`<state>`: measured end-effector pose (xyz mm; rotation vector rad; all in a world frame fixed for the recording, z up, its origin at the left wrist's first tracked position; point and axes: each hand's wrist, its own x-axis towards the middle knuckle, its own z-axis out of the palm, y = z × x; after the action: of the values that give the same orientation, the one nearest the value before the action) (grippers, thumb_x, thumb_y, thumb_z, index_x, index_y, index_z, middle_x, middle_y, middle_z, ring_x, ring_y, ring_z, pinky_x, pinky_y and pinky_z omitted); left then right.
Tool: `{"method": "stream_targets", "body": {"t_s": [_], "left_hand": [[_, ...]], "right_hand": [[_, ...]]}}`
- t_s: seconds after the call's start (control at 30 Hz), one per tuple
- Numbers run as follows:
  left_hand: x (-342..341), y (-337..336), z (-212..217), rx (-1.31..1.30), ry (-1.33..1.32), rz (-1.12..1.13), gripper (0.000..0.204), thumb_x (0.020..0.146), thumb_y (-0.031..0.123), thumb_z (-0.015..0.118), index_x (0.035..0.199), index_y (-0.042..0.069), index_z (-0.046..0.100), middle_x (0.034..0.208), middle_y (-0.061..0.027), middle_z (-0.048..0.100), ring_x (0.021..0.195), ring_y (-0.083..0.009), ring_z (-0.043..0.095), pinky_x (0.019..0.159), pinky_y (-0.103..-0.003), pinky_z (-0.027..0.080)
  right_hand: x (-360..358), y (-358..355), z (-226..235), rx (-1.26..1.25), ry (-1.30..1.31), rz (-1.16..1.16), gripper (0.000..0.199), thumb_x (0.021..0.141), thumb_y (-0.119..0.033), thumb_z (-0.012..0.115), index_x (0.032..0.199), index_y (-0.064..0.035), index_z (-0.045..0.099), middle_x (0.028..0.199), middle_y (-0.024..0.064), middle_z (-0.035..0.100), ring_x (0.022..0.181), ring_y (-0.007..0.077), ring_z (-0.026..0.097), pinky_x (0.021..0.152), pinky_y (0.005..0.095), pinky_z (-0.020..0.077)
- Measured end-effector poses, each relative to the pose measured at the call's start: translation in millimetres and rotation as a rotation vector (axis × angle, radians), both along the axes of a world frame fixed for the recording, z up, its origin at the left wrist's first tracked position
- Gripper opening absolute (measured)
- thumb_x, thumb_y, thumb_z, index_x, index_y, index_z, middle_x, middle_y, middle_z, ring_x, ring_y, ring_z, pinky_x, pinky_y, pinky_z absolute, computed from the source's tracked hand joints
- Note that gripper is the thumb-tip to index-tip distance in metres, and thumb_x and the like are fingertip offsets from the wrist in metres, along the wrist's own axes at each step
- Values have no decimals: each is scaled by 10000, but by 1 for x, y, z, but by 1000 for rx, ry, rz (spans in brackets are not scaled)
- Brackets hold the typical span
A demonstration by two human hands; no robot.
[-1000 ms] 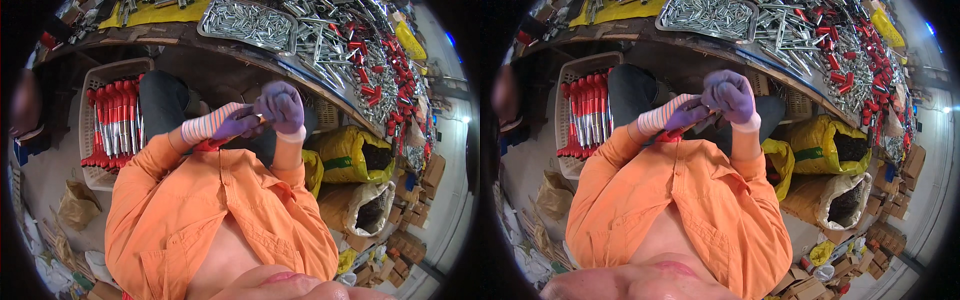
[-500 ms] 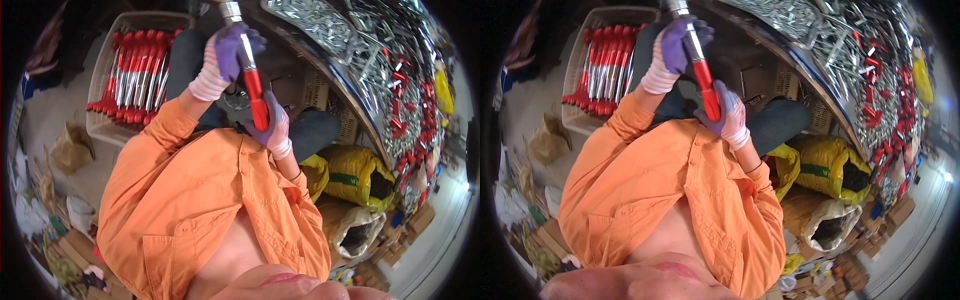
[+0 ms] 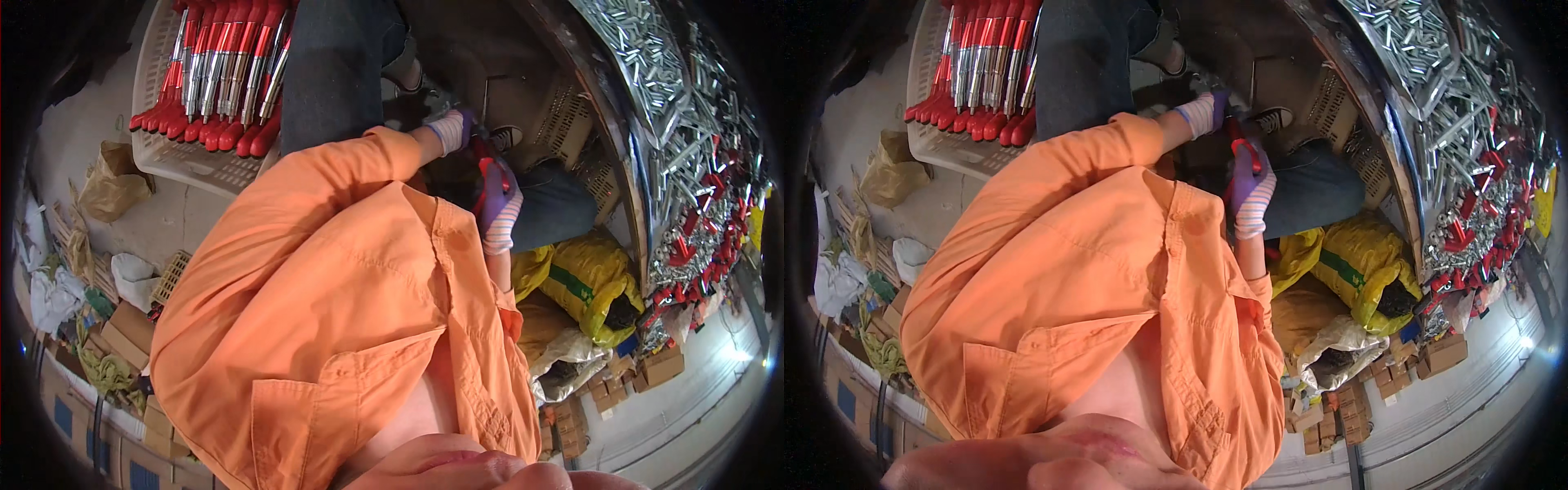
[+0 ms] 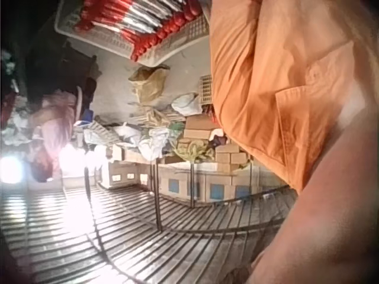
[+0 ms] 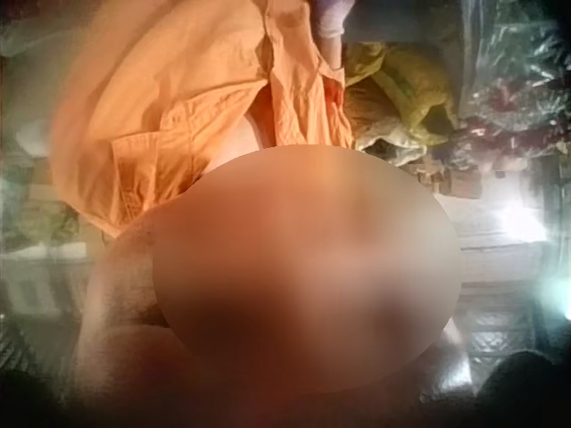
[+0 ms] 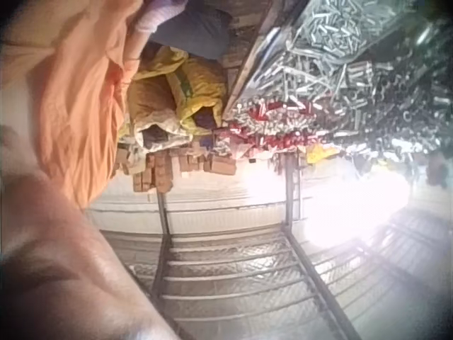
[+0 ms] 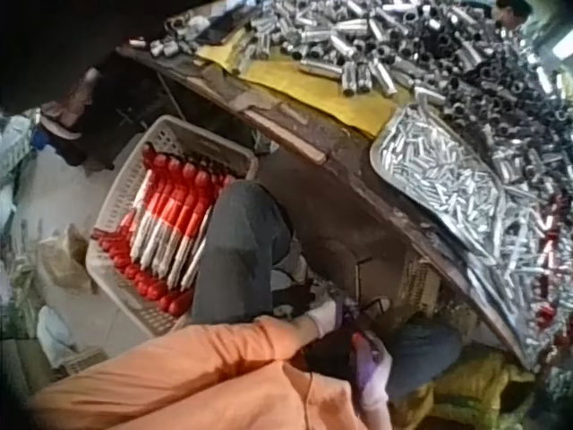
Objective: Assembling T-handle socket wrenches by joining metal components and handles.
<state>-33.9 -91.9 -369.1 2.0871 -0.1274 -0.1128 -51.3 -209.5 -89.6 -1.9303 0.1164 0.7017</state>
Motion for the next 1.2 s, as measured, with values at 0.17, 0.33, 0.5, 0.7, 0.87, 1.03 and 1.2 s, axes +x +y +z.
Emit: {"method": "stream_targets", "body": {"t_s": [0.17,0.33,0.5,0.7,0.87,1.03,1.2], "left_hand": [[25,-59,-12,425,372,-452,266,805,371,581,959,193,704,1074,-47,679,976,-243,650,772,-383,533],[15,-50,3,483,381,-477,296,830,390,543,1031,224,684,1134,-25,661,1034,-220,627,813,-386,525],[39,-4,-2,578,384,-475,331,856,409,505,1102,256,663,1194,-3,643,1092,-197,605,854,-390,518],[61,2,23,562,268,-423,316,857,380,500,1092,235,654,1158,-19,636,1052,-199,595,838,-396,515],[65,24,69,231,98,118,165,763,159,632,755,7,694,739,-187,676,624,-300,636,593,-411,530],[64,-1,193,88,453,416,179,789,90,557,822,37,725,840,-229,683,844,-346,697,707,-409,570],[62,-2,200,103,515,740,232,830,130,520,930,31,704,924,-215,687,893,-326,690,756,-423,558]], "right_hand": [[9,-34,-44,-208,-139,-7,320,876,-278,650,1048,-9,684,861,66,678,795,120,580,743,289,476],[8,-38,-59,-314,-136,-10,339,859,-306,666,1020,-10,691,912,109,695,865,173,633,805,320,493],[38,-26,-52,-187,-57,148,461,836,-324,685,1159,-5,603,959,173,684,862,250,657,815,347,498],[47,15,-39,-790,-224,632,659,850,-451,614,1287,17,462,954,264,659,854,404,652,728,458,517],[58,14,-62,-730,-424,719,754,853,-563,544,1215,98,518,797,244,662,732,334,660,671,415,536],[67,14,-56,-594,-192,624,311,835,-267,604,958,9,681,987,236,680,964,389,648,777,442,519],[70,4,-88,-522,-132,610,263,837,-196,624,1015,-11,682,1040,226,675,958,351,654,807,420,515]]}}
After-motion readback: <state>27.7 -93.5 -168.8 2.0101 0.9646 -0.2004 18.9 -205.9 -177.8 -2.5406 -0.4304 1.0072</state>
